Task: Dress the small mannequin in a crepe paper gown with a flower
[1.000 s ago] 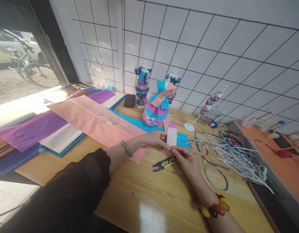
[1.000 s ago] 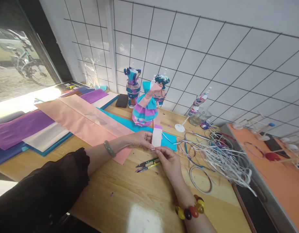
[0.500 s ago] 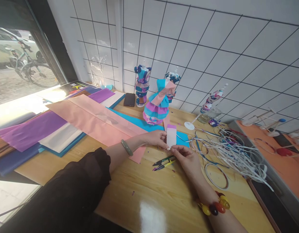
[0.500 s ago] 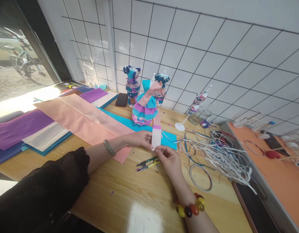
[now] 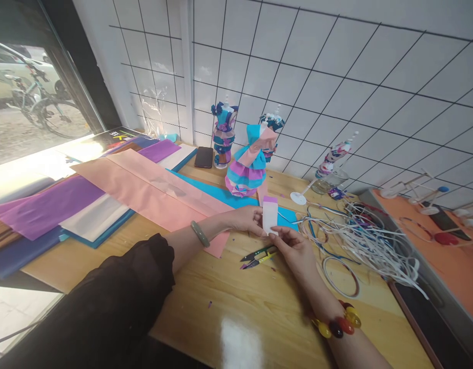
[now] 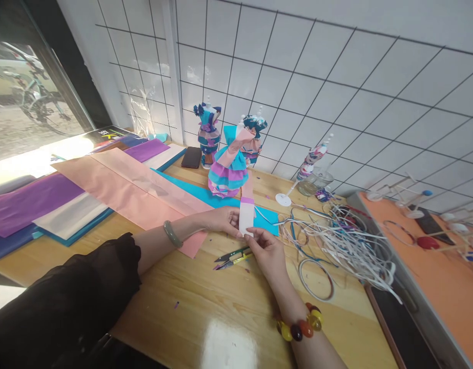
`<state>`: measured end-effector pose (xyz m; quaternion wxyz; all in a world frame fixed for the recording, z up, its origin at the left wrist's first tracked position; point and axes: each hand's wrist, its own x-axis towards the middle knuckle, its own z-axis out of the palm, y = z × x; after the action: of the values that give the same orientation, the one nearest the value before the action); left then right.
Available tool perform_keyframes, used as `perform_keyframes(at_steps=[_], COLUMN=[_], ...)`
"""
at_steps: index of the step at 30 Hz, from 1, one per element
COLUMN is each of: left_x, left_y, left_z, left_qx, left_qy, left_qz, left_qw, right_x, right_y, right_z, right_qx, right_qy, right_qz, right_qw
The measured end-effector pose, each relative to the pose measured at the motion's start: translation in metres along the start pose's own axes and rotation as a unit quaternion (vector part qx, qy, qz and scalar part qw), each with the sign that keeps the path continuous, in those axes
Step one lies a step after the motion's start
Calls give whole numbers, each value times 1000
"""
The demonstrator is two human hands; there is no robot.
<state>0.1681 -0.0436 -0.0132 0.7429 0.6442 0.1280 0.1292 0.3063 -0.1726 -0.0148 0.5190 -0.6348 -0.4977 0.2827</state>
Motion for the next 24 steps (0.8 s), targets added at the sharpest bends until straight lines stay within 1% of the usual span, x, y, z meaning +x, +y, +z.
perform_keyframes(at_steps=[6,8,11,13,15,18,21,24], left_x=[-3,-5,-6,-6,-5,-5,-6,-8], left_y=[5,7,10,10,10,10,10,12], left_z=[-1,-2,-3,-4,-5,-6,-4,-1], left_qx=[-11,-9,-5,4,20,34,39,44], left_qy=[-12,-17,-1,14,16,15,27,38], left_qz=[-3,-2,-8,-11,-9,1,22,49], left_qw=[1000,1000,1000,1000,1000,999,999,997], right_x=[1,1,2,2,2,3,4,4], right_y=[1,1,3,5,7,9,8,7], right_z=[-4,-5,-7,-7,-7,-8,-9,-10], right_qx=[-51,-65,-80,-82,-83,-91,-98,-100], right_qy=[-16,-24,-26,-28,-27,-25,-24,-7], right_qz=[-31,-51,-84,-96,-105,-114,-124,-132], right_qw=[998,996,993,992,991,989,987,986])
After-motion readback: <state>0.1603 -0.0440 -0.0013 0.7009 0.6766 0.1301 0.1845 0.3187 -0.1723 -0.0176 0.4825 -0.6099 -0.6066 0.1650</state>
